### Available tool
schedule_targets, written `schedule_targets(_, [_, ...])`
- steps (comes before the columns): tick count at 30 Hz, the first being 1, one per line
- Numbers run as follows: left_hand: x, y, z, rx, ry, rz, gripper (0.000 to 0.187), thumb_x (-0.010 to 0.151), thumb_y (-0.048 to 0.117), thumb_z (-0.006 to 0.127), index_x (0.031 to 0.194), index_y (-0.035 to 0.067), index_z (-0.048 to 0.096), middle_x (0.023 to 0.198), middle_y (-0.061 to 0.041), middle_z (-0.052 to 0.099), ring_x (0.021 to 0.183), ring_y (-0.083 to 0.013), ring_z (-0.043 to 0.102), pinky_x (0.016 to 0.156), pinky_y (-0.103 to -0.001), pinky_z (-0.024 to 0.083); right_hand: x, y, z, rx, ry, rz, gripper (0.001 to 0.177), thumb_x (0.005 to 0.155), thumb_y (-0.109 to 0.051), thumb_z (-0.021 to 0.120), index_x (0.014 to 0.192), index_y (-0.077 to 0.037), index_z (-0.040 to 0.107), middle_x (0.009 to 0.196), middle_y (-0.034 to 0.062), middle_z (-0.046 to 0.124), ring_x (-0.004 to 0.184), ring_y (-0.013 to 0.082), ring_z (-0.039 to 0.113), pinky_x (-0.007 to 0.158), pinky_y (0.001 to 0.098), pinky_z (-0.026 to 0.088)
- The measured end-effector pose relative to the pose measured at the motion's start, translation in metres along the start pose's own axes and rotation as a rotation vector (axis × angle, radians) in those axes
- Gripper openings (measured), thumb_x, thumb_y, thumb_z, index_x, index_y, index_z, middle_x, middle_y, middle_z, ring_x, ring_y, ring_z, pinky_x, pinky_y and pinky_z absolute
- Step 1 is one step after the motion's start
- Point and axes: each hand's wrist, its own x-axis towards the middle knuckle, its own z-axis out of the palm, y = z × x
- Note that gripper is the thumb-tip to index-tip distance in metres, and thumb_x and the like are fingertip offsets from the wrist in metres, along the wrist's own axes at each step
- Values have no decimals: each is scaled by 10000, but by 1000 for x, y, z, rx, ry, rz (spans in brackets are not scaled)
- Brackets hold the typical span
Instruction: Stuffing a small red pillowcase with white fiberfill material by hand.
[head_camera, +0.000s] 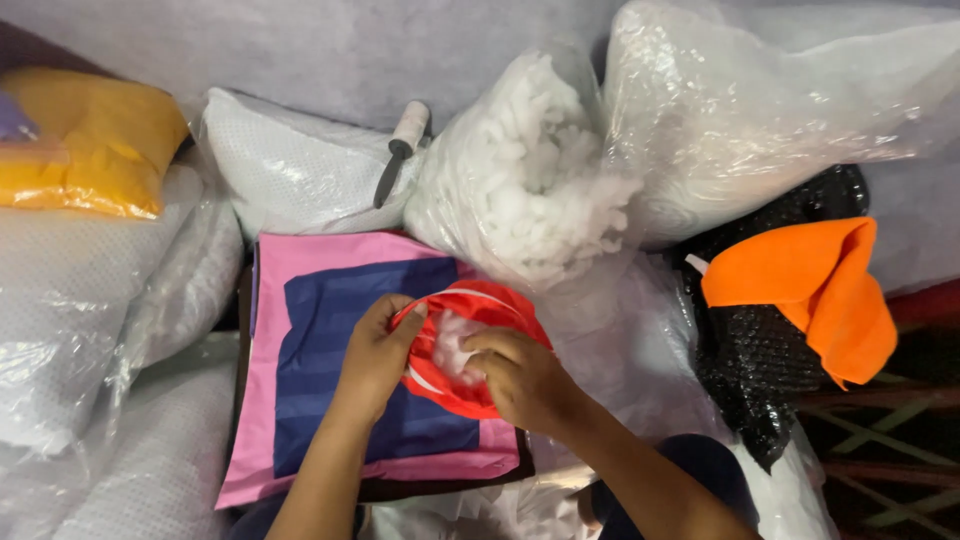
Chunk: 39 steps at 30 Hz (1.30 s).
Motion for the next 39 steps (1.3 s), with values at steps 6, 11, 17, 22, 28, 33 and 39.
schedule_targets(6, [-5, 10, -1, -9, -38, -37, 377, 954, 267, 662, 1229, 9, 664, 924, -210, 647, 694, -251, 634, 519, -328, 588, 31, 61, -66, -598, 469, 350, 416, 881, -98, 744, 1283, -147, 645, 1270, 107, 556, 840, 183, 687, 662, 301, 616])
schedule_targets(11, [-8, 15, -1, 38, 17, 56, 345, 971, 257, 655, 1236, 36, 671, 1041, -196, 653, 761, -254, 643, 563, -349, 593, 52, 80, -89, -365, 184, 909, 617, 918, -351, 787, 1446, -169, 527, 1425, 216, 441, 1033, 331, 721, 748, 441, 626])
schedule_targets(17, [-14, 24, -1, 131, 118, 204, 216, 946, 247, 658, 1136, 152, 698, 957, 29, 661, 663, -99, 534, 672, -259, 472, 49, 94, -83, -293, 428, 517, 130, 895, 6, 684, 990, -81, 685, 957, 36, 664, 710, 155, 569, 669, 308, 496])
schedule_targets(22, [-15, 29, -1, 157, 172, 325, 230, 947, 225, 632, 1155, 140, 678, 971, 14, 653, 741, -119, 579, 723, -284, 479, 65, 60, -90, -27, 613, 489, 167, 967, 35, 651, 1062, -102, 656, 1075, 12, 627, 754, 86, 478, 669, 225, 415])
schedule_targets(28, [-13, 23, 4, 282, 299, 645, 213, 918, 117, 668, 1128, 95, 644, 1065, -16, 636, 722, -120, 507, 625, -272, 438, 64, 57, -87, 113, 644, 613, 72, 987, -113, 682, 1052, -133, 658, 1081, -26, 652, 715, 43, 438, 662, 186, 397])
schedule_targets(33, [-17, 66, 28, 537, 200, 1194, 513, 848, 91, 751, 1339, 27, 619, 1225, -202, 634, 1048, -423, 622, 912, -495, 488, 62, 60, -78, 70, 613, 519, 91, 943, -12, 706, 993, -84, 680, 937, 33, 683, 711, 124, 486, 640, 296, 482])
schedule_targets(39, [16, 104, 106, 908, 178, 1320, 894, 623, 61, 906, 1434, 269, 593, 1328, -203, 591, 1058, -380, 607, 817, -454, 497, 57, 57, -79, -60, 486, 448, 185, 883, 47, 710, 965, -116, 682, 884, -8, 692, 671, 123, 510, 658, 283, 485])
